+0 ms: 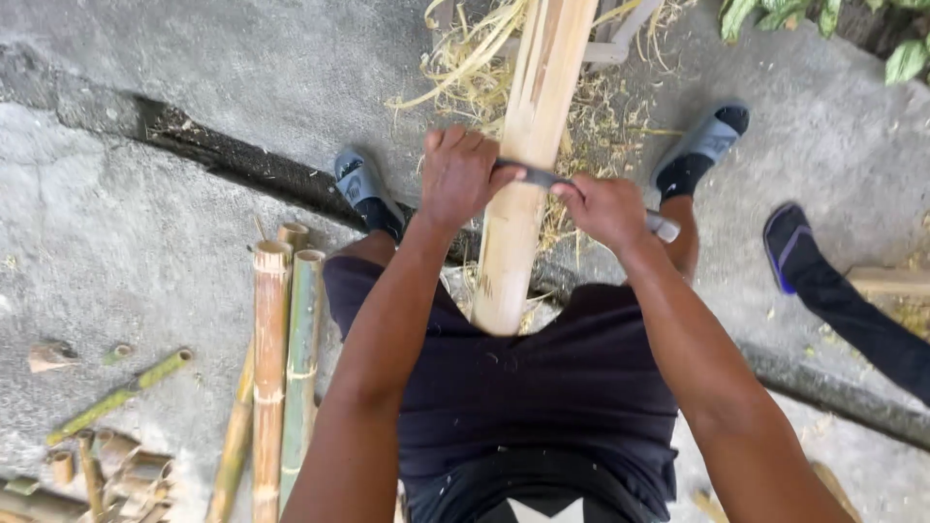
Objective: Scraping the outer layer of a bamboo stalk using a metal tool.
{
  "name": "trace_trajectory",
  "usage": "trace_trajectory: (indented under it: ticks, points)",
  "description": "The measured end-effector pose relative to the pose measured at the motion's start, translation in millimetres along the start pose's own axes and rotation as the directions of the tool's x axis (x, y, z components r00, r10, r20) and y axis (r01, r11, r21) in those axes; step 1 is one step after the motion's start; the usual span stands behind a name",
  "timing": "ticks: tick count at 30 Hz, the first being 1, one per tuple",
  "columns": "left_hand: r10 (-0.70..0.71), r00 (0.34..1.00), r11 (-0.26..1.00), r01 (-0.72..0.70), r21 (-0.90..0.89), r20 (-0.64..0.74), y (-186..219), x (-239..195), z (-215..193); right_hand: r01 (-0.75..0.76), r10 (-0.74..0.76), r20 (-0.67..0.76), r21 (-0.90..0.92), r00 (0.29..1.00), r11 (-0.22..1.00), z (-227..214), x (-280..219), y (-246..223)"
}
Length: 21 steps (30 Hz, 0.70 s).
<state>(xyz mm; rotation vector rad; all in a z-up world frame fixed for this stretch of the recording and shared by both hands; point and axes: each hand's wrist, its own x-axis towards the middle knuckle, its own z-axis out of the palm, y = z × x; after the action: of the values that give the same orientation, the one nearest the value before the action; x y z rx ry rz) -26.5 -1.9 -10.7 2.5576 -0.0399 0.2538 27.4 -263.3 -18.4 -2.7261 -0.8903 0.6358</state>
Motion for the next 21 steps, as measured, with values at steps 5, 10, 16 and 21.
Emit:
trace_trajectory:
  ticks: [5,10,16,21]
  points:
    - [-0.029,0.995,0.999,0.026,0.038,0.098,2.0,1.1,4.1,-0.005,0.004,-0.035,-0.024,0.999,1.0,11.5,3.6,6.8]
    - [-0.053,0.985,0.998,0.05,0.026,0.163,18.6,-60.9,10.2,0.011,-0.008,0.156,-0.018,0.988,1.0,45.2,-48.2,5.2]
    - [-0.023,0.996,1.0,0.024,-0.013,0.081,-0.9,16.6,4.5,0.193,-0.196,-0.195,-0.035,0.961,0.981,21.1,9.5,31.8]
    - [-0.059,0.992,0.997,0.065,-0.051,0.107,11.9,-33.3,6.3,0.0,0.0,0.003,-0.018,1.0,1.0,20.7,-32.8,-1.9]
